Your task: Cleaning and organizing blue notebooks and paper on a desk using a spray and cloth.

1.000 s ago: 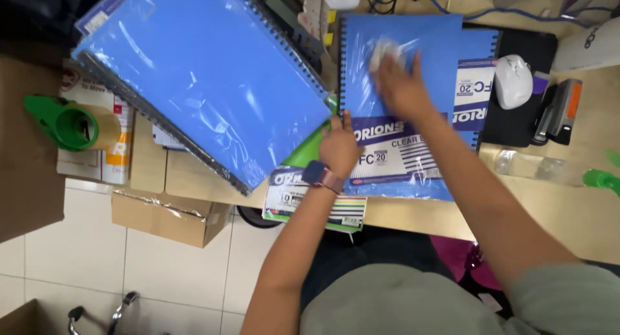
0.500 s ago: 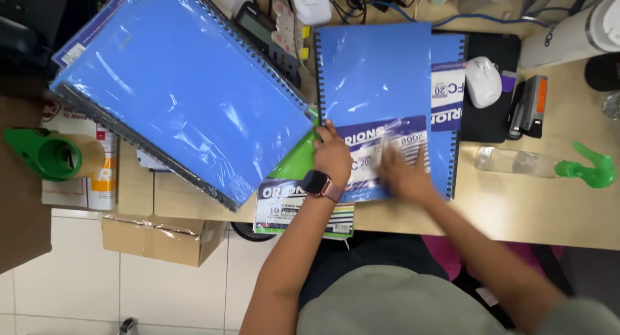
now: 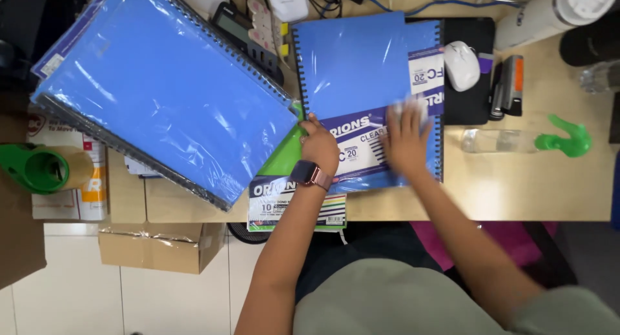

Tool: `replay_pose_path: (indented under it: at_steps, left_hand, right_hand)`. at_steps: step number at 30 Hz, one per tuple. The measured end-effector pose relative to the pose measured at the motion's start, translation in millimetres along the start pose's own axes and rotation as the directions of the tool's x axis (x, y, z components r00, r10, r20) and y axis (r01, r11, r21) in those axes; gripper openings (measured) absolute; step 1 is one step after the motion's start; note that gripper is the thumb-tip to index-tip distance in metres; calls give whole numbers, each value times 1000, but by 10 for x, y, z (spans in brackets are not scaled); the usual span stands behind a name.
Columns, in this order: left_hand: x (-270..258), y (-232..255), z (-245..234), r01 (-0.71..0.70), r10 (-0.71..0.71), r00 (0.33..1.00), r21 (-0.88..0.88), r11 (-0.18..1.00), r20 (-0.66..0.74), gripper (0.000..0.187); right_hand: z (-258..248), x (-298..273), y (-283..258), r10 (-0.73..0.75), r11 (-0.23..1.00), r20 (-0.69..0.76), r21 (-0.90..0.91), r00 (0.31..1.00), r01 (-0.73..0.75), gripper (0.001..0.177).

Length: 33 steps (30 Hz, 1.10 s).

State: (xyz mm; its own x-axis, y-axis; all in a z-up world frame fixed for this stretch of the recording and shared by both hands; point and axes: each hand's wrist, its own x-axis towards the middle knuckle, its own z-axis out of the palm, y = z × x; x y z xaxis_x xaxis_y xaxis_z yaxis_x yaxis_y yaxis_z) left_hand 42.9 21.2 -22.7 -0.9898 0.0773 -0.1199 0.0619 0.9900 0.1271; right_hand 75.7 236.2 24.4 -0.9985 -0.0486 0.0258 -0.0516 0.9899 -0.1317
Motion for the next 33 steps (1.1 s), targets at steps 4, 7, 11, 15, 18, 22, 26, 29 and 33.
replay_pose_path:
  at_steps: [4, 7, 11, 15, 18, 22, 26, 29, 33]
  left_hand:
    - [-15, 59, -641, 73, -69, 996, -73, 995, 61, 97]
    - [-57, 25, -1143, 214, -166, 956, -189, 958, 242, 107]
    - [42, -116, -696, 60, -118, 990, -535, 843, -75, 74]
    - [-158, 189, -1401, -117, 28, 992, -855, 505, -119, 28]
    - [-226, 464, -1218, -268, 117, 963, -799, 539, -244, 19]
    - [-65, 265, -366, -295, -83, 937, -896, 331, -339, 26]
    - [-4, 171, 257, 245, -173, 925, -878, -412, 339, 45]
    - [32, 65, 423, 323, -7, 927, -809, -490, 375, 53]
    - [8, 16, -48, 474, 22, 868, -814, -334, 497, 66]
  right_hand:
    - [184, -1052, -24, 27, 997, 26, -76, 999, -25, 71]
    - [209, -1168, 95, -26, 1000, 99, -11, 995, 27, 56]
    - [-180, -577, -85, 222, 674, 163, 687, 961, -272, 53]
    - [-830, 168, -576, 298, -90, 446, 893, 844, -440, 61]
    - [-790, 462, -644, 239, 126, 323, 925, 916, -359, 59]
    - [-546, 508, -727, 214, 205, 516, 806, 829, -555, 56]
    - [-31, 419, -687, 131, 684, 223, 685, 966, -251, 53]
    - [-76, 256, -802, 2, 845, 55, 534, 999, -31, 51]
    - [-88, 165, -849, -101, 916, -34, 387, 994, 106, 62]
